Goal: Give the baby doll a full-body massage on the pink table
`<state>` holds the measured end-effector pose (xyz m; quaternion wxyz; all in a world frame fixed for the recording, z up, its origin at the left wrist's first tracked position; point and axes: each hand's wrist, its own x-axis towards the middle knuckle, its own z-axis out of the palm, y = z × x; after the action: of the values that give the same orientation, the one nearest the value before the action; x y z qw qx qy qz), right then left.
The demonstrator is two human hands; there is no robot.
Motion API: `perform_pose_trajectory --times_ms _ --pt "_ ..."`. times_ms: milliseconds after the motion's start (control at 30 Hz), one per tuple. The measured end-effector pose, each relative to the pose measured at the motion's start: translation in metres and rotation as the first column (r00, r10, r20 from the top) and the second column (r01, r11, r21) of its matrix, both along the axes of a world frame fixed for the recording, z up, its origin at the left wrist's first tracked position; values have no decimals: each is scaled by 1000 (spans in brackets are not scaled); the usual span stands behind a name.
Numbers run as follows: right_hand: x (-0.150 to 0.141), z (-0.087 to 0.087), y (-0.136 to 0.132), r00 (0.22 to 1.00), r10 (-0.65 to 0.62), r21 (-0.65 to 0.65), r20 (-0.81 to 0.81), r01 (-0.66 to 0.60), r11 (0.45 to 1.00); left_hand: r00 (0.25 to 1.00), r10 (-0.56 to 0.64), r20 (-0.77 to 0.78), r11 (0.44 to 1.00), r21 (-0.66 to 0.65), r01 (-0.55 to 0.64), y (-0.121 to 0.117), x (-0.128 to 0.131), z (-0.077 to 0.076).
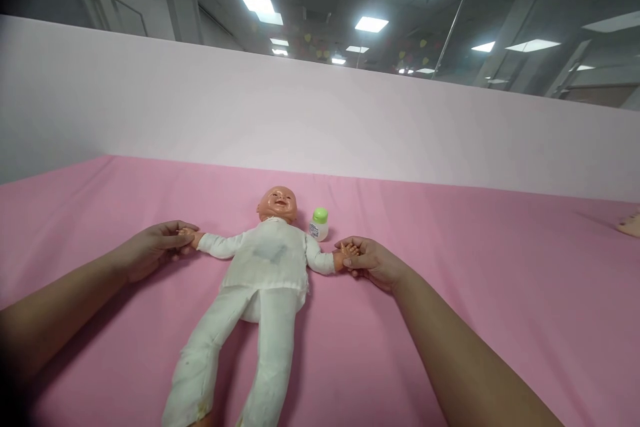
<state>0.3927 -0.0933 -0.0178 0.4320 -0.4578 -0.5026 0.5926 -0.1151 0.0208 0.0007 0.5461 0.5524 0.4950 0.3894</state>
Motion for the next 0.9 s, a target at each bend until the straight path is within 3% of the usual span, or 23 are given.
perform_pose_trajectory --times_ms 233,600,900 --pt "-2 -2 0 1000 -3 -41 -12 3 999 998 21 -67 999 34 -19 0 3 -4" --pt "-14 -5 -2 976 -187 -11 114 190 982 998 30 -60 993 117 -22 -4 9 -7" --pt "-20 -12 1 942 -301 2 152 304 953 998 -11 63 1000 25 10 -3 6 -15"
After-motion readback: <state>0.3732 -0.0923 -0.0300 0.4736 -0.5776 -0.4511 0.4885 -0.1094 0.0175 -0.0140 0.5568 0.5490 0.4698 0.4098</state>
